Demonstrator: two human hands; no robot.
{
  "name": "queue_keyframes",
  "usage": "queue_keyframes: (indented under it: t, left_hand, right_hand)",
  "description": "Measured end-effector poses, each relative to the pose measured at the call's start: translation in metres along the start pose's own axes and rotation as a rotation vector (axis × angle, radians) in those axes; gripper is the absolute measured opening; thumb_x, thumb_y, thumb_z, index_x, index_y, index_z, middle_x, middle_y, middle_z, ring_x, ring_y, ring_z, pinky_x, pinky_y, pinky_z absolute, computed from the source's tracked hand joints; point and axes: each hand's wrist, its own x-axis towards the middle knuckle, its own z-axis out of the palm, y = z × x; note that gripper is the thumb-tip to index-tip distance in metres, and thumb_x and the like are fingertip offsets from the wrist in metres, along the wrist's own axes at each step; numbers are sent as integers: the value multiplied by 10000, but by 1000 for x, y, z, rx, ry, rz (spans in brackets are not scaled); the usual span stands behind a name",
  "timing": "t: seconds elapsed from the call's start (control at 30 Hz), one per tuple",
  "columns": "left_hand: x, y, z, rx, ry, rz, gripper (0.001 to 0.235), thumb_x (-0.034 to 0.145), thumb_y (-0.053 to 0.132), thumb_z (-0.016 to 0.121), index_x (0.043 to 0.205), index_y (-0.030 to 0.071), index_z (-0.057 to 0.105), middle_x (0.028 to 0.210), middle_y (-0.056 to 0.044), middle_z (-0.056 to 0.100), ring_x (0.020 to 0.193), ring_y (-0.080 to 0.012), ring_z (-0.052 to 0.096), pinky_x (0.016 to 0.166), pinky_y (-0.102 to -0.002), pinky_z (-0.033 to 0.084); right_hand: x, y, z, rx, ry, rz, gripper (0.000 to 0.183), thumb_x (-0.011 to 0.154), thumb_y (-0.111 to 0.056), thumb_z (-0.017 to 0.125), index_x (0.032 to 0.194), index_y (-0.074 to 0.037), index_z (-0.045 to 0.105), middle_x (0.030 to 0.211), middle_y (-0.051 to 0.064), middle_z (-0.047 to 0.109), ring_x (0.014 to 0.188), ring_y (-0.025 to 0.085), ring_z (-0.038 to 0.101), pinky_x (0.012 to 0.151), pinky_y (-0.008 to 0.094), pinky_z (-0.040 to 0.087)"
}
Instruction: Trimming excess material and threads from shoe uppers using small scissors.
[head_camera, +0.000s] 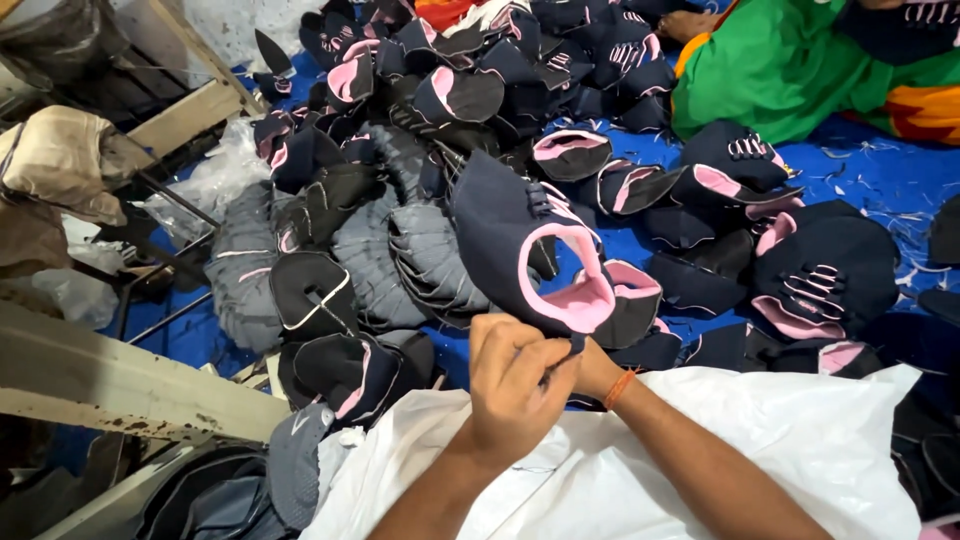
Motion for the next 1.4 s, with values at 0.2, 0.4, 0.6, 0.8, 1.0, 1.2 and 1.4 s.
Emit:
queue_keyframes:
  t: [0.2,0.4,0.6,0.8,1.0,1.2,1.4]
  left_hand:
    - [-2,2,10,-111,7,-70,308,729,-27,869,954,42,670,922,-73,564,917,-260,550,784,-368,469]
    - [-15,1,20,-255,25,-286,309,804,73,911,920,44,627,1028,-86,522,906,-199,530,723,-294,454]
    - [-18,-7,22,-369,104,-454,333,842,102,896,900,35,575,1145,-79,482,1001,-166,503,854,-262,449]
    - [-27,-17,33,-390,249,-601,341,821,109,897,885,20,574,1128,-81,477,981,-165,483,836,-256,438]
    - [-52,-31,42,-151,227,-531,364,798,111,909,883,24,566,1157,-109,491,1024,-205,538,864,-294,482]
    - [-102,-62,54,-13,74,-507,262,849,59,849,904,30,594,1323,-187,492,821,-177,583,776,-316,510]
    - [-93,-61,44,-63,176,-493,331,786,30,882,949,0,595,1361,-189,500,1217,-328,591,1023,-394,503]
  right_hand:
    - [-6,10,3,-2,-107,-135,279,866,-101,710,1142,-101,670,1125,54,675,1071,175,652,861,332,540]
    - [-21,58,27,30,-151,24,321,911,-60,664,1229,-75,622,1149,55,640,1105,164,636,906,324,530]
    - [-12,42,14,336,166,96,229,921,-104,667,1136,-56,602,1039,21,612,953,131,592,797,302,543]
    - [6,13,-16,767,659,377,331,1118,-358,524,1060,-41,599,854,13,509,702,89,460,584,247,365]
    - [5,-6,-36,1227,666,414,521,1071,-548,473,1113,-41,585,854,18,609,625,89,513,553,247,386]
    - [-1,7,-35,1270,590,430,411,971,-491,586,1245,-185,600,931,-38,689,511,40,431,497,217,373]
    - [-9,23,-46,1239,486,507,224,1027,-327,658,1126,-127,639,826,-41,666,525,34,434,508,214,388]
